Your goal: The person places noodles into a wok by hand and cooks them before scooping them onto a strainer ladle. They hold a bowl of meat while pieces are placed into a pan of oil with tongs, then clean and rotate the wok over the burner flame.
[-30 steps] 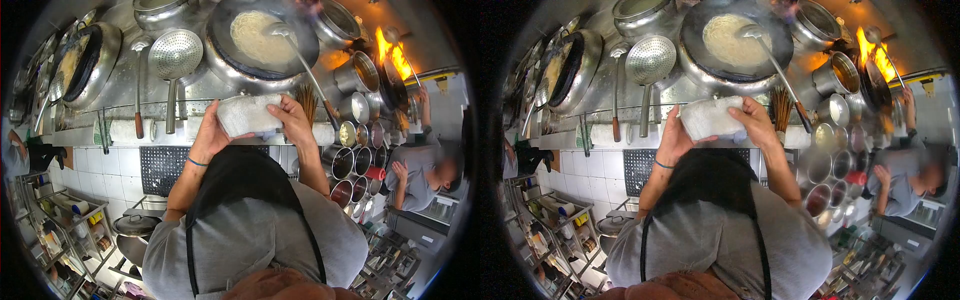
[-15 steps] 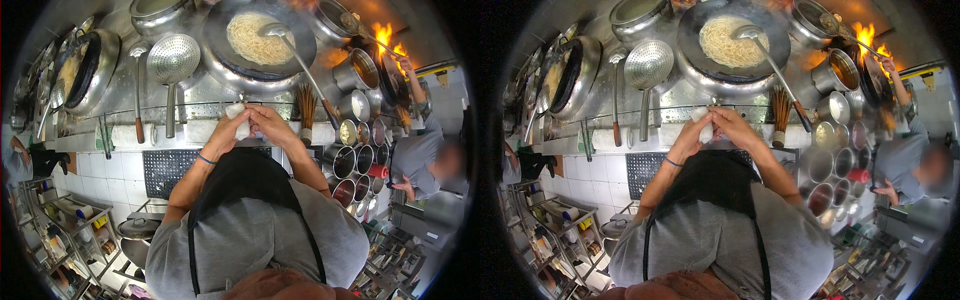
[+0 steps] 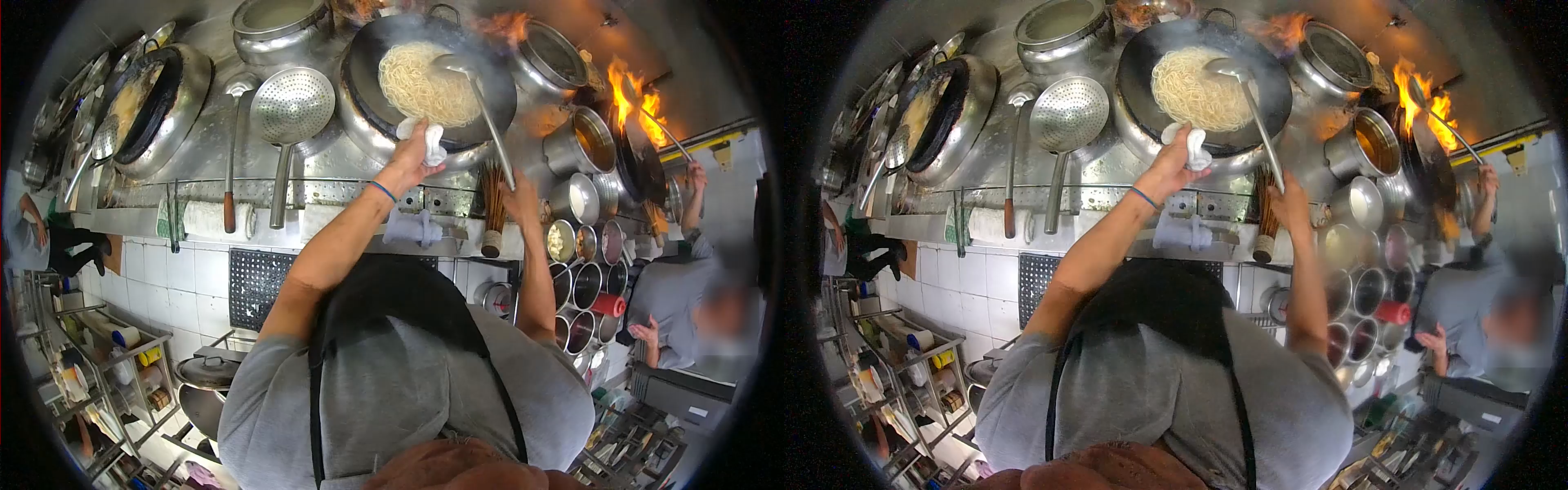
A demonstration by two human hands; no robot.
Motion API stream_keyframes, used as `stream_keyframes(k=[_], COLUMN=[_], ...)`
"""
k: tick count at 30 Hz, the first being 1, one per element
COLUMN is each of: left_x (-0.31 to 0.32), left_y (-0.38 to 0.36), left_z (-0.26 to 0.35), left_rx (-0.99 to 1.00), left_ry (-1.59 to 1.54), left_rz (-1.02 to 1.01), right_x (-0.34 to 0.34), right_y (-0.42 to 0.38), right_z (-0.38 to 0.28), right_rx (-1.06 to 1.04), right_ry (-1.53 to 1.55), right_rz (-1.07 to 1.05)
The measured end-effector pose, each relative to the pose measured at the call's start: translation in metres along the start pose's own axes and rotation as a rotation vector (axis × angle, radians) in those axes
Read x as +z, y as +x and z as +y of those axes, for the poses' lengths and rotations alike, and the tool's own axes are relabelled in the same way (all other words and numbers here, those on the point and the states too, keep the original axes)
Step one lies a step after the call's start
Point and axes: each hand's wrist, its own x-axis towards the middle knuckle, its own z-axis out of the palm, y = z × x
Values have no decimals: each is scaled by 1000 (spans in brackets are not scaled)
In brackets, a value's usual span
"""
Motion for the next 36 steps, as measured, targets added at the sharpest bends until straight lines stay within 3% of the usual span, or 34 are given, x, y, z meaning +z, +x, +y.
stream_keyframes(k=[2, 5, 8, 9, 11, 12, 14, 16, 19, 22, 27, 33, 36], left_x=[5, 0, -1, -3, -10, -5, 10, 12, -17, -21, -15, -15, -13], left_y=[7, 22, 33, 34, 37, 31, 12, 24, 55, 51, 50, 54, 49], left_z=[-1, 13, 16, 12, 7, 14, 30, 32, 19, 13, 11, 9, 8], left_rx=[-40, -123, -180, -149, -110, -172, -299, -304, -291, -224, -172, -208, -199], left_ry=[-59, -130, -209, -204, -188, -193, -210, -212, -106, -119, -97, -76, -93], left_rz=[33, 54, 136, 144, 148, 147, 152, 176, 71, 76, 167, 188, 160], right_x=[11, 25, 15, 20, 34, 56, 57, 26, 8, 3, 16, -25, -39], right_y=[-9, -31, -55, -60, -67, -68, -67, -58, -18, 38, 125, 90, 46], right_z=[15, 18, -13, -10, -13, 1, 7, -3, -8, -14, -14, -39, -33], right_rx=[-35, -88, 36, 298, 340, 231, 214, 279, 210, 101, -168, -71, 78], right_ry=[260, 601, 759, 845, 842, 774, 974, 1092, 971, 773, 481, 521, 608], right_rz=[-8, 143, 110, -78, -103, -33, -40, -103, -60, 43, 21, -390, -355])
